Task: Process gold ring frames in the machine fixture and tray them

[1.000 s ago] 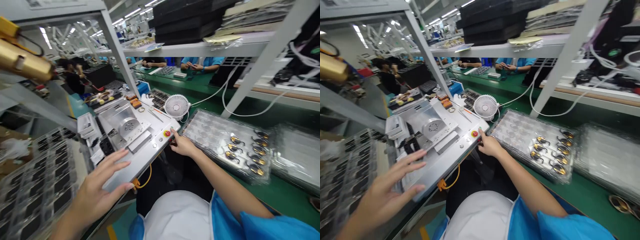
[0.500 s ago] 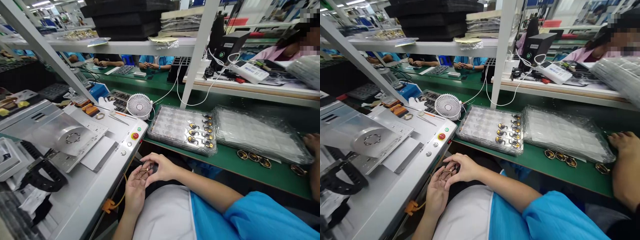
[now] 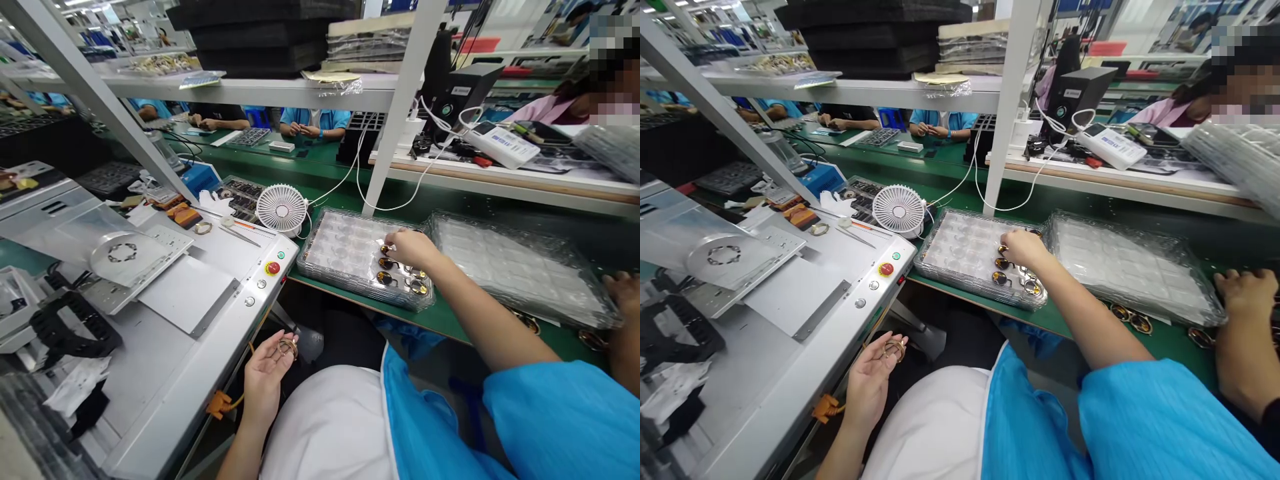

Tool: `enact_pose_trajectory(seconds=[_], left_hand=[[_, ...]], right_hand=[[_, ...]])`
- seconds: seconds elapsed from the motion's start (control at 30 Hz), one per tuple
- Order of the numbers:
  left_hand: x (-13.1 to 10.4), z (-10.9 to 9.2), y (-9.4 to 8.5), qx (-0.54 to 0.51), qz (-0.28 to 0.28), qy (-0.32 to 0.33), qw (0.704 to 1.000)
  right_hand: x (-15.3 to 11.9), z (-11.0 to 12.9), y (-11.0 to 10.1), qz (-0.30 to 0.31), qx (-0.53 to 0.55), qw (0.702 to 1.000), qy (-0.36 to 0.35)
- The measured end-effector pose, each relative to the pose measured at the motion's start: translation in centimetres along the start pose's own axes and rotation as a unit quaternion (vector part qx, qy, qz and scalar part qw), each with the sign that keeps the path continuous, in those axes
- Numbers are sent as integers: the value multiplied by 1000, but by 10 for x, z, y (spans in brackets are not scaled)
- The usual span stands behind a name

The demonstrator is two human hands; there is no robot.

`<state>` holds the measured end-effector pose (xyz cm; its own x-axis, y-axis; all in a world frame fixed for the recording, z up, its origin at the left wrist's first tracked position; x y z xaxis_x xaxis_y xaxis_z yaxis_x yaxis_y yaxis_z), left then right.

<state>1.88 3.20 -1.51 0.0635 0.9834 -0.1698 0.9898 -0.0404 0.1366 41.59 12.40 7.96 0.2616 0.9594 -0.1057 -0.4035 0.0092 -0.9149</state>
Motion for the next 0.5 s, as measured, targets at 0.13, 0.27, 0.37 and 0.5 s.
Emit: enact_pose_trajectory(seconds=[0.13,0.27,0.37,0.5], left_hand=[[-4,-5,7,3,-6,13,1000],[-2,-3,0,10,16,21,1000],[4,0,-5,7,73,18,997],[7,-11,6,-18,186,37,982]], right_hand=[[2,-1,7,3,-29,999,-18],[2,-1,9,-19,-20,999,-30],[-6,12,13,-1,29,997,-72],[-38,64,37,70,190,946,-252]])
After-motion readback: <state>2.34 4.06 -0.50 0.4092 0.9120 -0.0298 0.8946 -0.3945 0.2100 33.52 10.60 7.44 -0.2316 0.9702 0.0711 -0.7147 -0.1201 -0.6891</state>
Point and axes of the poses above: each hand's wrist, its own x-axis towards the middle knuckle, its own y-axis out of the palm, z = x × y, the point moved 2 cm from there along x, towards the middle knuckle, and after that the axes turned 14 degrees about x, right-handed, at the moved point
